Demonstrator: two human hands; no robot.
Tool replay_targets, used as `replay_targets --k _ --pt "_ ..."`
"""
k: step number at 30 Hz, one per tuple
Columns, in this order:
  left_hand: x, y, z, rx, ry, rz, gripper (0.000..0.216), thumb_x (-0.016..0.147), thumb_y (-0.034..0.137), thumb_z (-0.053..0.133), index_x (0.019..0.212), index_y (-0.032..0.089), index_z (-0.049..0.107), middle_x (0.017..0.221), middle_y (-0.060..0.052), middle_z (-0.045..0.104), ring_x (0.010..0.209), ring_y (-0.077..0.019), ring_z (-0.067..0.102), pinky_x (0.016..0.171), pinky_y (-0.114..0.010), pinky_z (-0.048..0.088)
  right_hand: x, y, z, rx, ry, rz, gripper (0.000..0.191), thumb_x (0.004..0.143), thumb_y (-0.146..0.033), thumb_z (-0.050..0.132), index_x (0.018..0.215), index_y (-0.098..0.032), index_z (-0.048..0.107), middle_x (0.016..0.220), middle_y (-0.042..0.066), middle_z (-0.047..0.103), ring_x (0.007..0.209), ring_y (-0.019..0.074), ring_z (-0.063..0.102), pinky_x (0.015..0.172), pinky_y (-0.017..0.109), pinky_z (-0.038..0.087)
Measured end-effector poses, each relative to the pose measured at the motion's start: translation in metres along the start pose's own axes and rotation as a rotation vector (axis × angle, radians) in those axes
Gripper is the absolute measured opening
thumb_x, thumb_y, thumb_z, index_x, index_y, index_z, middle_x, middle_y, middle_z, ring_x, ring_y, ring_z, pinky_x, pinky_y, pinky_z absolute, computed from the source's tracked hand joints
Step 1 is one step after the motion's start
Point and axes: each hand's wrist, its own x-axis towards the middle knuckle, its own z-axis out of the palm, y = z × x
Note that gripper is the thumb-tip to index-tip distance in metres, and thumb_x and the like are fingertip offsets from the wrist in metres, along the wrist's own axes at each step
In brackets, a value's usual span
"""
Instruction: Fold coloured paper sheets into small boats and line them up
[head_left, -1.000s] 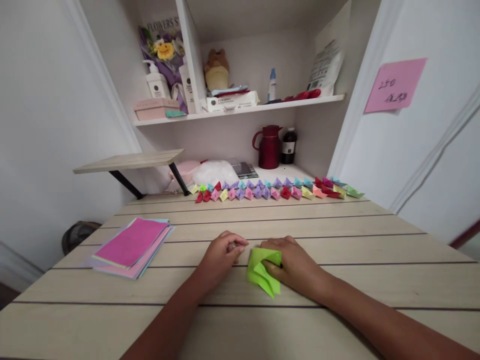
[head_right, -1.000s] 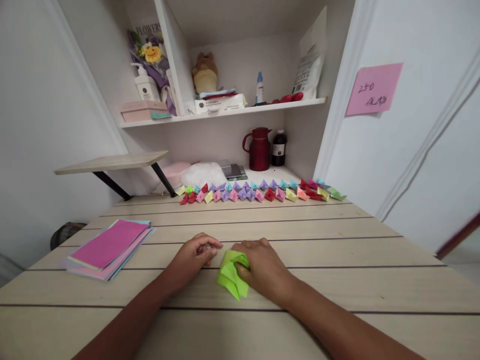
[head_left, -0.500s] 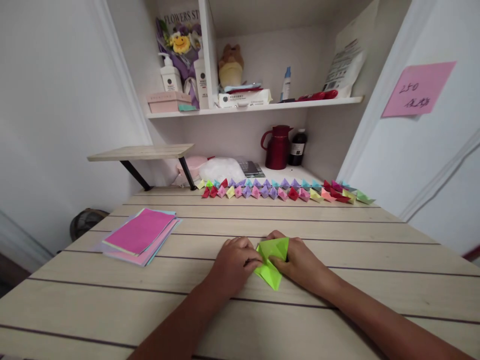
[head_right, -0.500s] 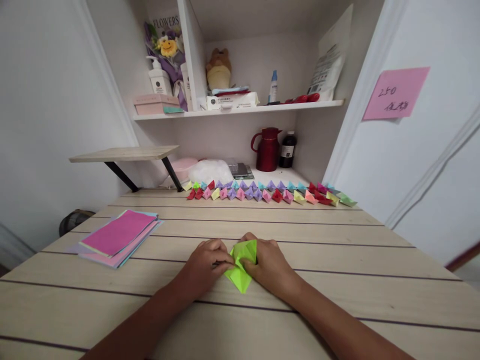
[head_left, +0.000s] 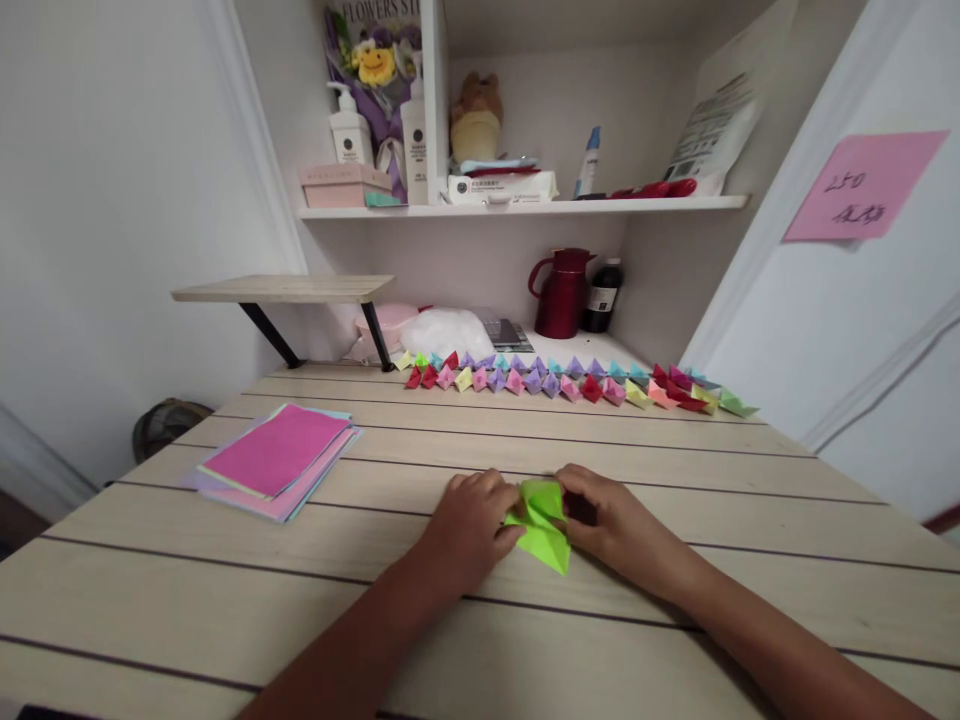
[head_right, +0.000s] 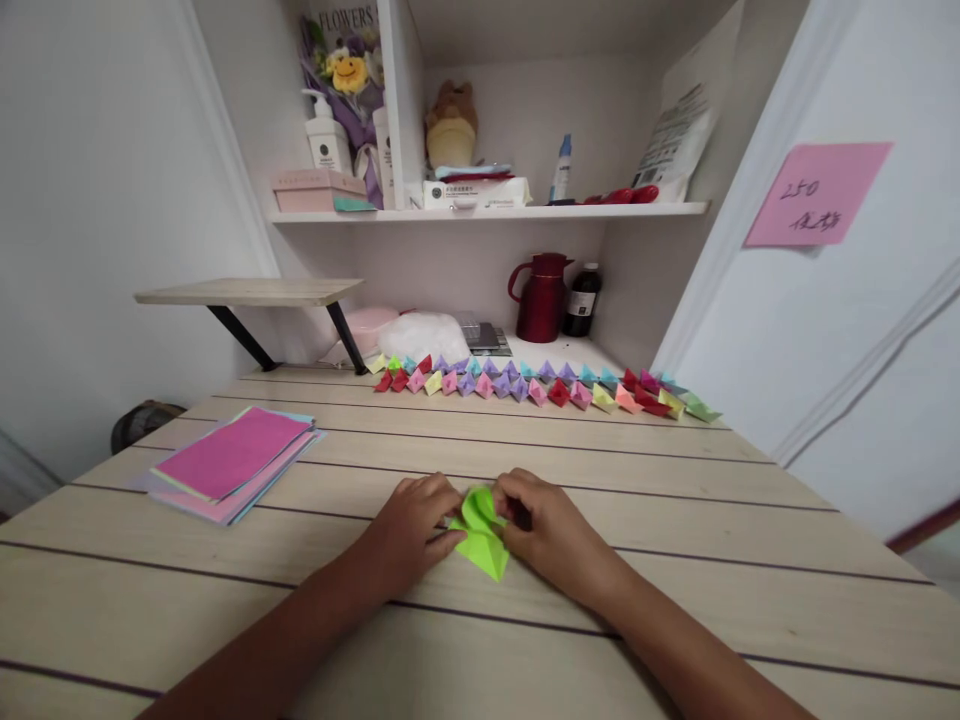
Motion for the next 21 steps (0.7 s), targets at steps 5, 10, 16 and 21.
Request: replay_targets --k 5,10,16,21 --pt "0.000 -0.001 -0.002 -0.092 0.024 -0.113 0.034 0.073 0.015 0.063 0.106 0.019 0.054 0.097 -0.001 0.060 0.088 -0.0174 0.056 0.084 -0.033 0.038 -0.002 -0.005 -0.008 -0.104 -0.085 -0.023 0.015 0.074 -0.006 0.054 0.076 -0.022 0.052 0.081 0.000 0.057 0.074 0.0159 0.053 0.067 0.027 0.040" --pt "-0.001 -0.002 -0.005 -0.071 -0.021 -0.016 0.064 0.079 0.016 0.057 0.138 0.032 0.036 0.108 -0.001 0.058 0.098 -0.0186 0.054 0.089 -0.036 0.037 -0.001 -0.007 -0.010 -0.210 -0.109 -0.038 0.019 0.073 -0.003 0.051 0.077 -0.022 0.052 0.080 0.000 0.058 0.075 0.0170 0.053 0.070 0.029 0.039" --pt "0.000 -0.005 -0.007 -0.022 -0.065 0.041 0.056 0.080 0.017 0.055 0.134 0.031 0.046 0.105 -0.003 0.057 0.100 -0.0192 0.053 0.088 -0.036 0.038 -0.002 -0.006 -0.009 -0.225 -0.108 -0.039 0.020 0.072 -0.003 0.051 0.079 -0.022 0.050 0.082 0.000 0.059 0.076 0.0173 0.053 0.070 0.029 0.039" --pt "0.000 -0.007 -0.005 0.045 -0.082 0.060 0.062 0.081 0.018 0.057 0.138 0.035 0.041 0.102 -0.002 0.055 0.097 -0.0192 0.052 0.086 -0.036 0.039 -0.004 -0.011 -0.008 -0.200 -0.109 0.027 0.033 0.068 -0.002 0.051 0.092 -0.024 0.048 0.085 -0.001 0.056 0.074 0.0166 0.052 0.066 0.028 0.040"
